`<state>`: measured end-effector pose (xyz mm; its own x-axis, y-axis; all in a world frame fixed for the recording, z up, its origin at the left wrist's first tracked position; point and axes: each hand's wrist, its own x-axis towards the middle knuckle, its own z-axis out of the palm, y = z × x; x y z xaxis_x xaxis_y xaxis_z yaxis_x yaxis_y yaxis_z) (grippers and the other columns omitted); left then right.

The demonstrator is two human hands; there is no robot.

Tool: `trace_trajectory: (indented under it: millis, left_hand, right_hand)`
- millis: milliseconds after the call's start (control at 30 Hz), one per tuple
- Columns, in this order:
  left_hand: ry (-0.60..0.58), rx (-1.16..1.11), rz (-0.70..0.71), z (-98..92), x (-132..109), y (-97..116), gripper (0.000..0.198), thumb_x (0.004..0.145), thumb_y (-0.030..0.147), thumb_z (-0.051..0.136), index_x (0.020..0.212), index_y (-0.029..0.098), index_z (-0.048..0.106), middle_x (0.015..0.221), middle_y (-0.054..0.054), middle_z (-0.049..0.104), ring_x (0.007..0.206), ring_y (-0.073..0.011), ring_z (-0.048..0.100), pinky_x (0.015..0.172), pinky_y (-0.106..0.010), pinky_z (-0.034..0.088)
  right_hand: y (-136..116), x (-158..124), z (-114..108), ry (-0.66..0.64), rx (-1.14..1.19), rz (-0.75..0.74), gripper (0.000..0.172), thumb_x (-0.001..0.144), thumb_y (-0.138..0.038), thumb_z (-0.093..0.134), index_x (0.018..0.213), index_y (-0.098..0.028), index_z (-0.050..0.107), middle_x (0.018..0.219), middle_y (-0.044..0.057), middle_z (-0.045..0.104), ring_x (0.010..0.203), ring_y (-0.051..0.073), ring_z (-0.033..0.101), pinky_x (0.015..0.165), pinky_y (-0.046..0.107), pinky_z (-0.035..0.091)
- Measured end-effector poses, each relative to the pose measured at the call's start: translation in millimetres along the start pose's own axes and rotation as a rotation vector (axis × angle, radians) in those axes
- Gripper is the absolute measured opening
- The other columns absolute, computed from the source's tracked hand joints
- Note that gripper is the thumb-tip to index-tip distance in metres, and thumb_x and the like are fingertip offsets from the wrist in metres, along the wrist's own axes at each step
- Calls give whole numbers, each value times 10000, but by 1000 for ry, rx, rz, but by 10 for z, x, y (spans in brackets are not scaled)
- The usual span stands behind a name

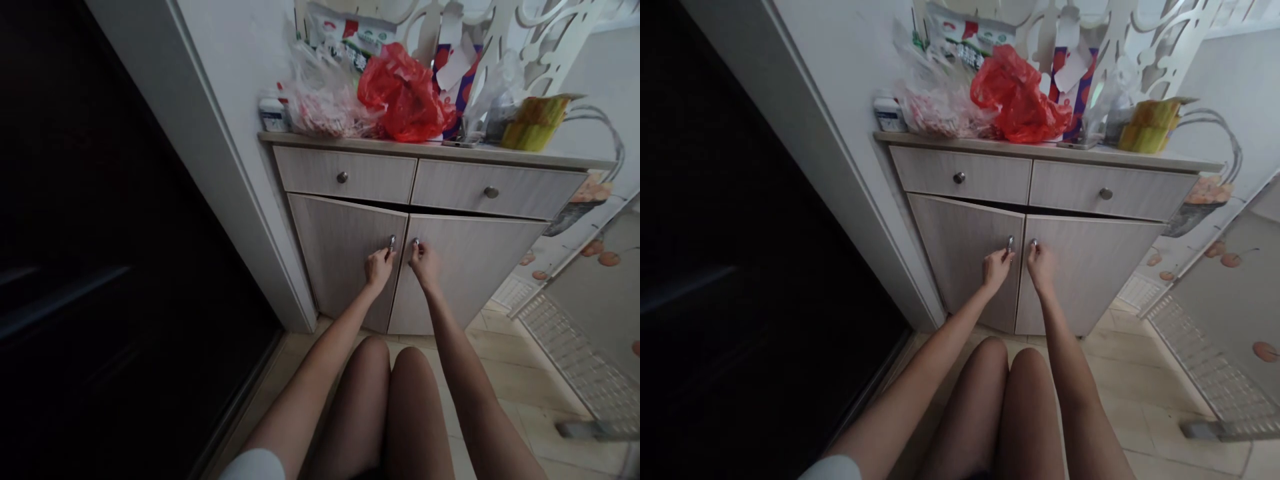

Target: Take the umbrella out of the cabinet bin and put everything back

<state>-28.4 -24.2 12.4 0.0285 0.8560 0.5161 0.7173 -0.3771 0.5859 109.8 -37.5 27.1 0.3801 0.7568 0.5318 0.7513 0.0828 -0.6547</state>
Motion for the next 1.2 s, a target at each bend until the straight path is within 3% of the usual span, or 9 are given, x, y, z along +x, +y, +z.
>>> trace_trajectory:
  millis: [367, 533, 833, 1033, 1200]
  left_hand:
    - [-37, 0, 28, 170, 262, -20, 200, 956, 271, 589, 871, 165, 736, 870, -101, 729, 777, -190, 648, 689, -261, 395]
    - [-40, 29, 38, 213, 338, -12, 209, 965, 270, 574, 925, 149, 739, 910, -123, 737, 792, -203, 659, 679, -269, 402]
    - [-42, 14, 50, 319, 426, -66, 234, 983, 263, 533, 939, 147, 731, 896, -113, 725, 789, -194, 649, 699, -266, 416]
    - [-22, -18, 74, 390, 444, -134, 234, 988, 272, 531, 948, 150, 726, 898, -105, 725, 803, -183, 652, 721, -256, 425]
    - [-28, -100, 83, 428, 447, -202, 222, 985, 263, 538, 984, 147, 728, 890, -100, 737, 812, -187, 669, 736, -255, 444]
  right_hand:
    - [25, 187, 190, 41, -39, 30, 582, 998, -540, 296, 936, -149, 723, 833, 168, 716, 810, 259, 665, 684, 309, 435]
    - [17, 271, 227, 0, -67, 69, 566, 1002, -512, 294, 981, -144, 723, 910, 184, 721, 838, 270, 675, 708, 328, 439]
    - [77, 359, 320, 46, -56, 60, 575, 989, -550, 298, 953, -163, 722, 822, 135, 702, 752, 231, 639, 654, 294, 401]
    - [185, 365, 376, -17, 52, -3, 605, 998, -573, 239, 969, -154, 674, 920, 143, 667, 818, 232, 597, 726, 319, 409]
    - [335, 368, 412, -18, 177, -129, 667, 992, -640, 187, 880, -178, 655, 875, 120, 625, 882, 238, 562, 810, 356, 429]
